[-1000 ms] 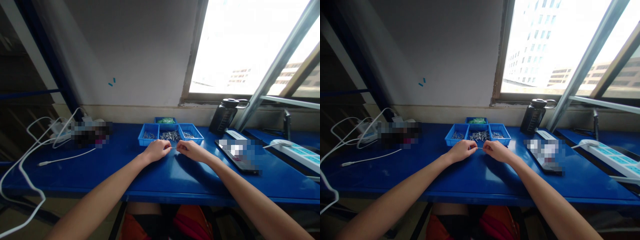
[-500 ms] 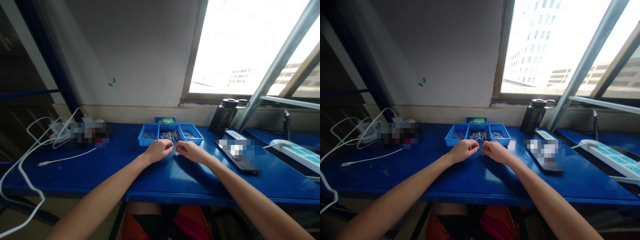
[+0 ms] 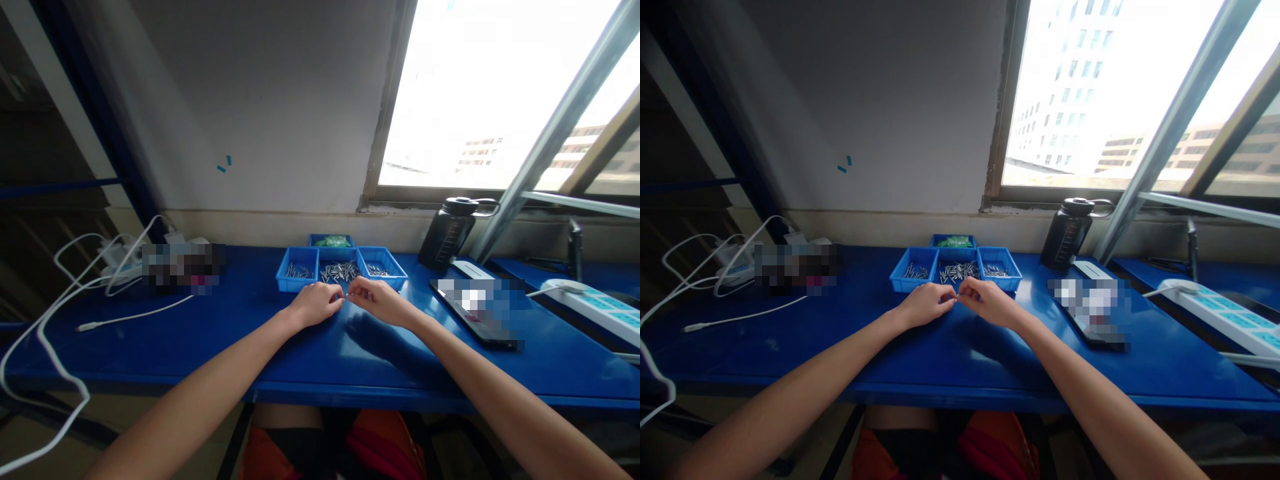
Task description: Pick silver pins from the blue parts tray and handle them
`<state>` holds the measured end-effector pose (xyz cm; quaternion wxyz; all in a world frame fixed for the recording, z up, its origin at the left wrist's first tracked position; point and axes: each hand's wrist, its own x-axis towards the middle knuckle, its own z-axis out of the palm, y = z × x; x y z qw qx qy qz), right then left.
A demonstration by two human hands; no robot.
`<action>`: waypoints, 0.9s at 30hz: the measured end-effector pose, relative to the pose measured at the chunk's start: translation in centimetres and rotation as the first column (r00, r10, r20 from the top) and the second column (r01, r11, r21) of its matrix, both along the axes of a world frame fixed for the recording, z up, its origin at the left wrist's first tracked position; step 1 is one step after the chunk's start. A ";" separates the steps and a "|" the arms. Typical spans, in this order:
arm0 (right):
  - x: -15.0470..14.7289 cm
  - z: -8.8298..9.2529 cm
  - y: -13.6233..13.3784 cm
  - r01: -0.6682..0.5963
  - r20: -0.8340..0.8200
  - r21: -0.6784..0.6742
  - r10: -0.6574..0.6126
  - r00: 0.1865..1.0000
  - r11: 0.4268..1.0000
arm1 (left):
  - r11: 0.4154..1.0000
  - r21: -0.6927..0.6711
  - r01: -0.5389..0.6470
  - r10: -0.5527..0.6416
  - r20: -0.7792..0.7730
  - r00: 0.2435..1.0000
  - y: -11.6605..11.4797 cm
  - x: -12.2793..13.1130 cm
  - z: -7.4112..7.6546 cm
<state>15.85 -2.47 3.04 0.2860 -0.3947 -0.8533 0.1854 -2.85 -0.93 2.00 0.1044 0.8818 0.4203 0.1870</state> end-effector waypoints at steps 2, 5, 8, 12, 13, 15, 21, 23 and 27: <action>0.0 0.1 0.0 0.007 0.002 -0.001 -0.007 1.000 1.000 | 1.000 0.001 -0.001 0.001 0.003 1.000 0.0 0.0 0.1; 0.1 0.3 0.0 0.027 0.020 0.010 -0.027 0.999 1.000 | 1.000 0.002 0.003 -0.003 0.003 1.000 0.0 -0.1 0.2; 0.5 0.1 0.4 0.060 0.040 0.034 -0.061 0.997 0.998 | 1.000 0.005 -0.001 0.001 0.012 1.000 0.0 -0.2 0.2; 1.1 -0.3 0.9 0.084 0.093 0.049 -0.088 0.992 0.995 | 1.000 0.022 -0.015 0.014 0.051 0.999 0.0 -0.2 0.4; 1.2 -0.3 1.0 0.085 0.110 0.043 -0.090 0.990 0.995 | 0.999 0.028 -0.020 0.018 0.064 0.998 0.0 -0.2 0.5; 1.2 -0.3 0.9 0.079 0.138 0.024 -0.082 0.987 0.997 | 0.999 0.042 -0.024 0.020 0.094 0.995 -0.1 -0.1 0.7; 0.6 -0.4 0.4 0.033 0.138 -0.024 -0.030 0.990 0.999 | 0.998 0.052 0.046 -0.054 0.173 0.983 -0.3 0.1 0.8; 0.4 -0.5 0.4 0.028 0.106 -0.041 -0.024 0.994 0.999 | 0.996 0.034 0.079 -0.084 0.184 0.979 -0.3 0.1 0.8; 0.3 -0.6 0.4 0.013 0.052 -0.074 -0.009 0.999 0.997 | 0.994 -0.003 0.110 -0.107 0.206 0.973 -0.1 0.1 0.7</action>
